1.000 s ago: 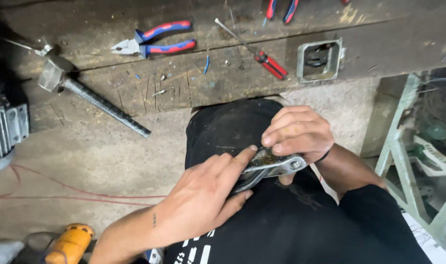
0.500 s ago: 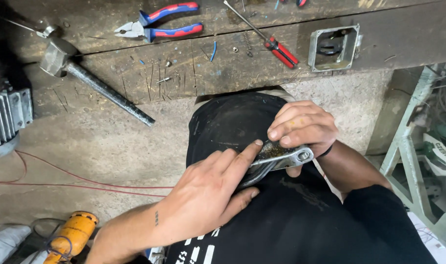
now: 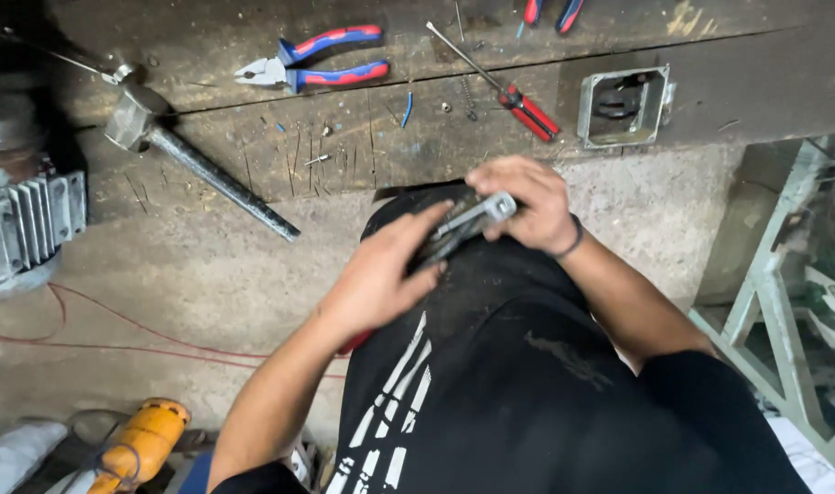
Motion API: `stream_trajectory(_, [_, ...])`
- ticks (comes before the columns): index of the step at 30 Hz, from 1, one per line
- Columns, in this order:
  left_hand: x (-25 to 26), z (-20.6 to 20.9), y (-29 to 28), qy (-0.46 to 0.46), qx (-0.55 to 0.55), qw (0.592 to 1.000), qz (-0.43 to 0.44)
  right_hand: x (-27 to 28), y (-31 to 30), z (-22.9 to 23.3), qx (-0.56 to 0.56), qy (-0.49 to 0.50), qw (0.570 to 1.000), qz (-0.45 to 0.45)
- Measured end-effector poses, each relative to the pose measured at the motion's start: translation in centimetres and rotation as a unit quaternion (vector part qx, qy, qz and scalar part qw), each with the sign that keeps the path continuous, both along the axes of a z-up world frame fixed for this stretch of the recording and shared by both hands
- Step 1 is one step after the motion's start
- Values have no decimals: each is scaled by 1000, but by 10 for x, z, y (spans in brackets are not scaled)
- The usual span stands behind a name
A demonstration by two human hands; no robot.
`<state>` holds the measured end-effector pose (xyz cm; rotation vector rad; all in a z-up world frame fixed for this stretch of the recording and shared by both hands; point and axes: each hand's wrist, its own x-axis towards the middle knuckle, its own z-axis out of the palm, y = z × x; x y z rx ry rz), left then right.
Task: The person works on a small metal electrical component, using a screwdriver to tighten screws and pliers to manipulate parts. They then move to a larger electric motor, using pliers to adjust wires and components on the motor's body.
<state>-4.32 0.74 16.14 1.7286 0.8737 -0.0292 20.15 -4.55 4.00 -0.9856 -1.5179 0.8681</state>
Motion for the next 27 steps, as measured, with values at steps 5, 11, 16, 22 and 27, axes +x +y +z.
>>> stream_trajectory(5, [-4,-18,-4,-8,51,998,26,-2,12,-1,-19,-5,1000,-16])
stream_trajectory(11, [-6,-15,-12,-12,40,998,53,-1,12,7,10,15,1000,1])
stream_trajectory(16, [-3,-15,-5,-47,33,996,63,1,21,16,32,19,999,-2])
stream_trajectory(22, [-1,-26,-1,-31,43,997,60,-5,23,4,47,42,998,-15])
stream_trajectory(27, [-1,-38,-2,-47,23,990,130,-13,21,-1,-25,36,997,-56])
